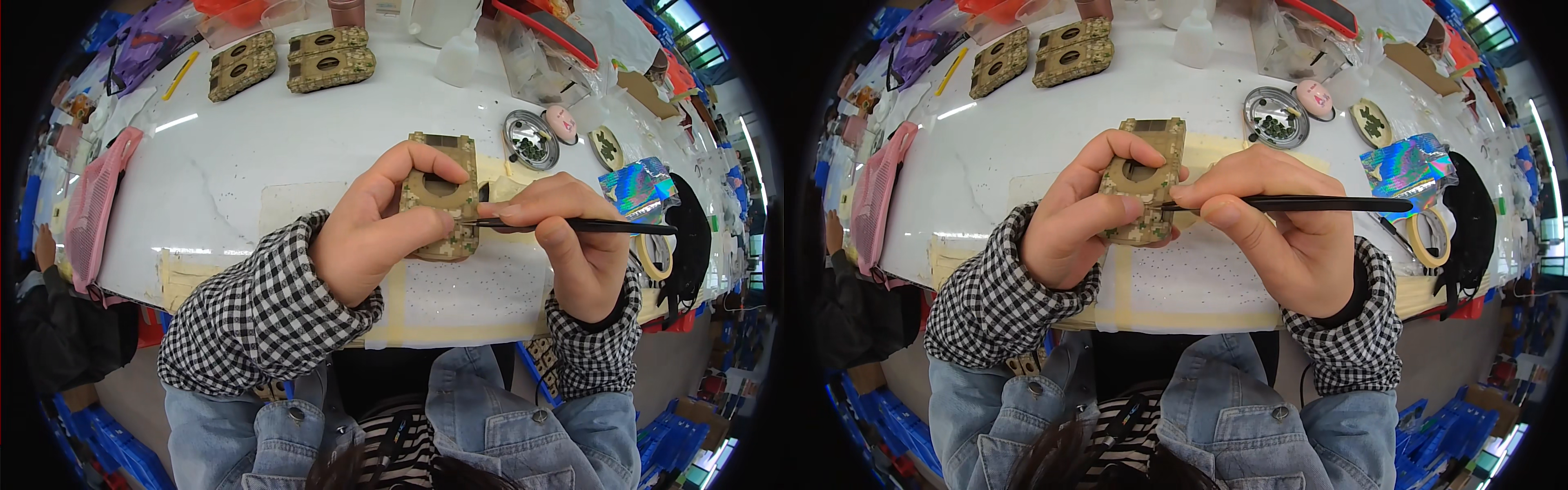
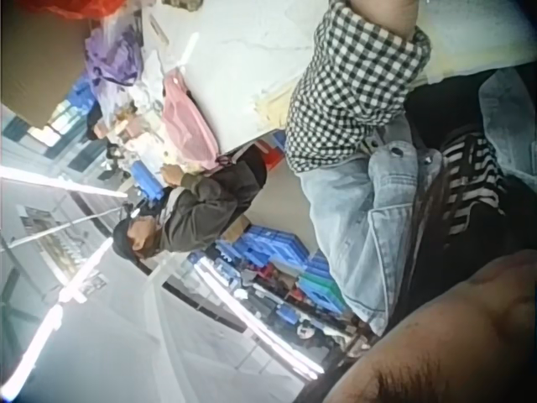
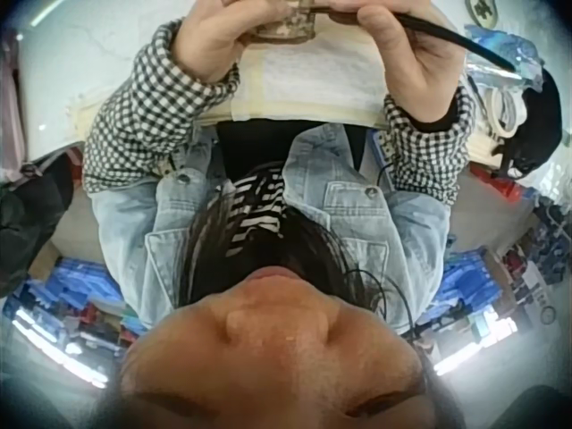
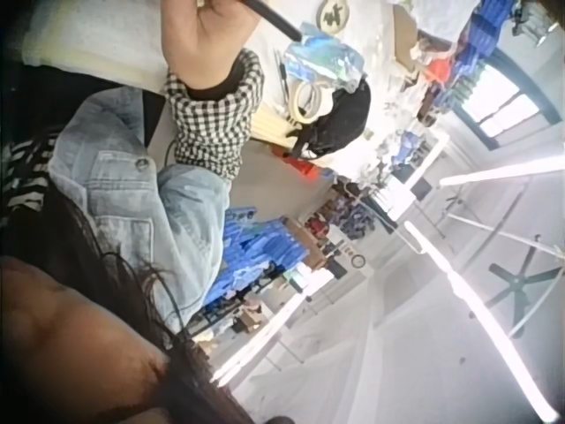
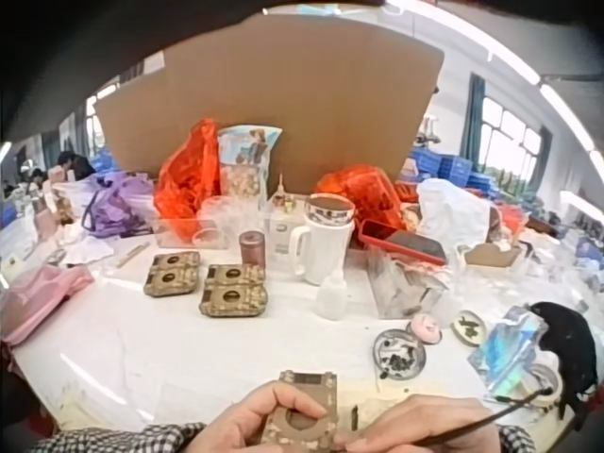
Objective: Hand-painting camouflage patterns and fine details onto plastic model tank components using a brush and tweezers.
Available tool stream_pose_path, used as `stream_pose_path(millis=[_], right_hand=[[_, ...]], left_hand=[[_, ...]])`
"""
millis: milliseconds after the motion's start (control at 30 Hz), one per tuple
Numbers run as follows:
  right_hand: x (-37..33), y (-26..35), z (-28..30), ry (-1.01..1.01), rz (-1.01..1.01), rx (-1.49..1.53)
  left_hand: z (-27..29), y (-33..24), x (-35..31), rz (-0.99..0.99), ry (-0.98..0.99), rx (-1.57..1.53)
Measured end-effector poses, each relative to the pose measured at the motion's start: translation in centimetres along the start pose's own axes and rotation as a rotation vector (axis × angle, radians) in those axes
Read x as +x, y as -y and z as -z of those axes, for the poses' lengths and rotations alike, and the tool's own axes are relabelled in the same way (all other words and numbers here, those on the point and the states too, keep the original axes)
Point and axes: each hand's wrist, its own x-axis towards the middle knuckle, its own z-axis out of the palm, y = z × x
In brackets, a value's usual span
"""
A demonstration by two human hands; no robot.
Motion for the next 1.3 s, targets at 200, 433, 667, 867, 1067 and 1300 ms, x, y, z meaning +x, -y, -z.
stream_pose_path(millis=[200,433,667,867,1067,1300], right_hand=[[0.01,-0.02,0.07,0.023,0.008,-0.033],[0.02,0.08,0.02,0.017,0.005,-0.045],[0.10,0.03,-0.03,0.023,0.022,-0.066],[0.03,-0.08,-0.05,0.017,0.026,-0.078],[-0.03,-0.14,-0.20,-0.001,0.008,-0.040],[-0.60,-0.44,-0.58,-0.187,-0.086,0.281]], left_hand=[[0.02,-0.10,-0.02,0.018,-0.004,-0.016],[-0.02,-0.08,0.01,0.027,-0.007,-0.058],[0.04,-0.07,0.01,0.042,-0.017,-0.061],[-0.01,-0.11,0.03,0.041,-0.013,-0.054],[0.07,0.04,0.08,0.034,-0.013,-0.067],[-0.04,-0.91,-0.03,0.122,-0.035,-0.144]])
